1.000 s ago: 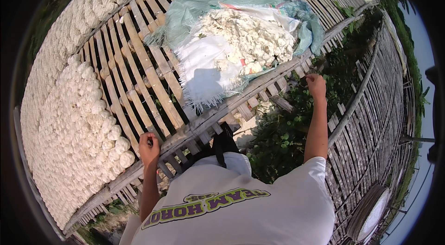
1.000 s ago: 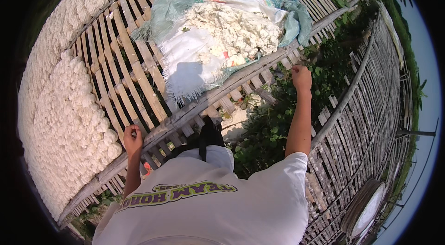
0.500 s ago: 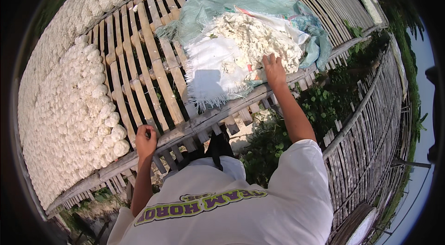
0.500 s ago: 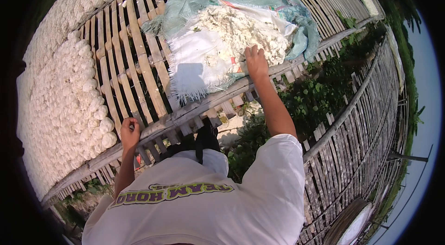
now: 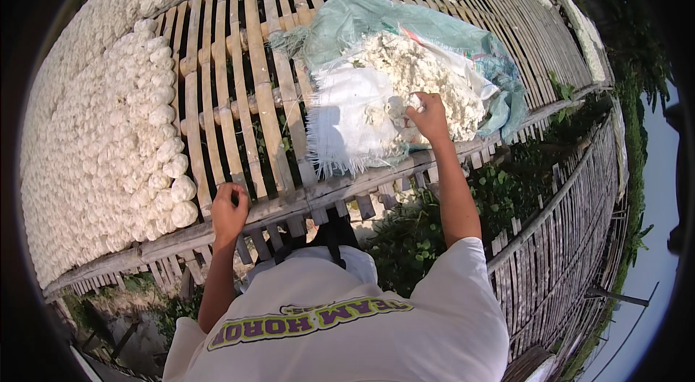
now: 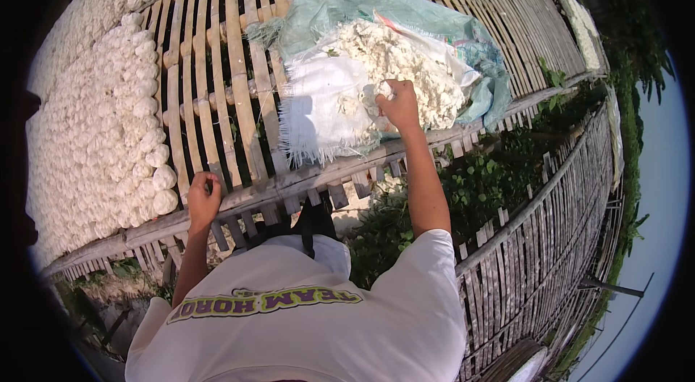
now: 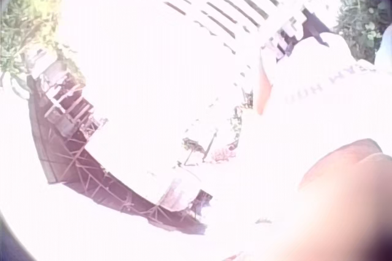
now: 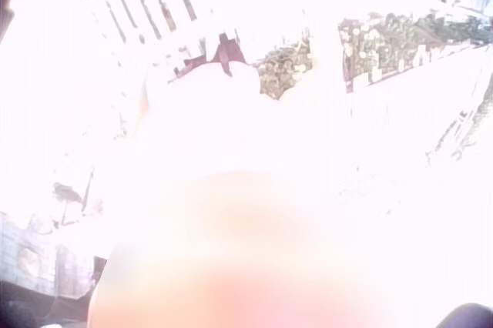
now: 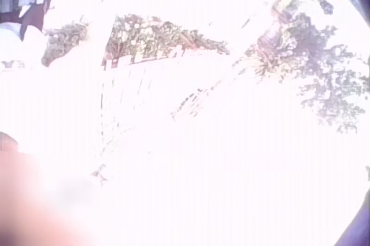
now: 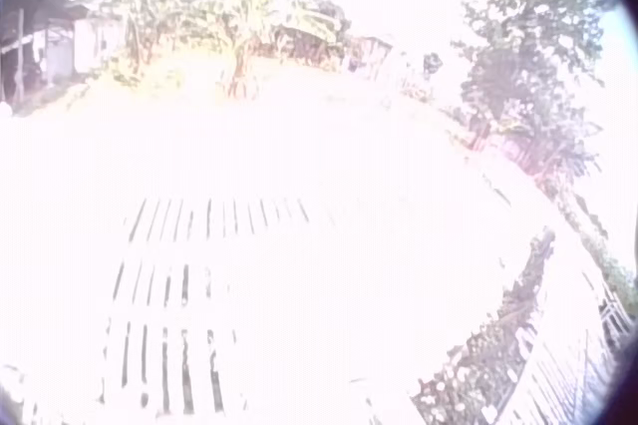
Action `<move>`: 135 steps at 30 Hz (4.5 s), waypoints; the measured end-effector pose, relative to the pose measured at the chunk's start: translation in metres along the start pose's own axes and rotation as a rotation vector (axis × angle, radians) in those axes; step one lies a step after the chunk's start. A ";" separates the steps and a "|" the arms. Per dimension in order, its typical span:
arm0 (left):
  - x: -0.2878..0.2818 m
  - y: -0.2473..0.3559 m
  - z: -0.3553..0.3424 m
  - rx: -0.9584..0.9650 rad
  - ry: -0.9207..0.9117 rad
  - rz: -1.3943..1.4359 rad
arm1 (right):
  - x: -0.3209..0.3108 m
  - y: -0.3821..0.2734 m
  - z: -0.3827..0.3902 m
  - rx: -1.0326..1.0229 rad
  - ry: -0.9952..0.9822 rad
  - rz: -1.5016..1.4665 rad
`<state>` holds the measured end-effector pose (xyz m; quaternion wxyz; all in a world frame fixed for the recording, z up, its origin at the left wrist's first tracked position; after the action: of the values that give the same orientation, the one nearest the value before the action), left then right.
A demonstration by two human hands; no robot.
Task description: The person repeatedly scoops a white dough-like material from a cloth-lined pile, rolls it into a ball between both hands, and places the finished ball onto a bamboo drying rack. This cycle continues throughout the clip, gradually filling the rack with uniform dough balls.
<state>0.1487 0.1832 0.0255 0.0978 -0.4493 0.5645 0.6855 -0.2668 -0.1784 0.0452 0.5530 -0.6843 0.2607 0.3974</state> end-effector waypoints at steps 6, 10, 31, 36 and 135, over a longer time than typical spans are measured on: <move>0.000 0.000 0.000 -0.092 -0.036 0.042 | 0.074 -0.004 -0.011 -0.190 -0.180 0.362; -0.003 0.002 0.000 -0.060 -0.011 0.018 | 0.076 0.003 -0.018 -0.122 -0.296 0.279; 0.002 -0.007 0.002 -0.055 0.014 0.005 | 0.118 -0.051 0.031 -0.264 -0.183 0.352; -0.001 -0.014 0.004 0.001 0.063 0.063 | 0.074 -0.048 0.001 0.163 -0.073 -0.383; -0.052 0.091 -0.017 -0.629 -0.487 2.006 | 0.101 -0.377 0.179 -0.643 -0.123 -0.849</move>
<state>0.1287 0.1566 0.1264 -0.5185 0.3616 0.4392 0.6383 0.0428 0.0980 0.1557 0.4420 -0.8398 -0.2068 0.2380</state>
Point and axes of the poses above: each hand's wrist, its own z-axis away from the middle knuckle, its own x-axis out of the palm, y = z × x, the point moved 2 cm from there along -z, towards the middle knuckle
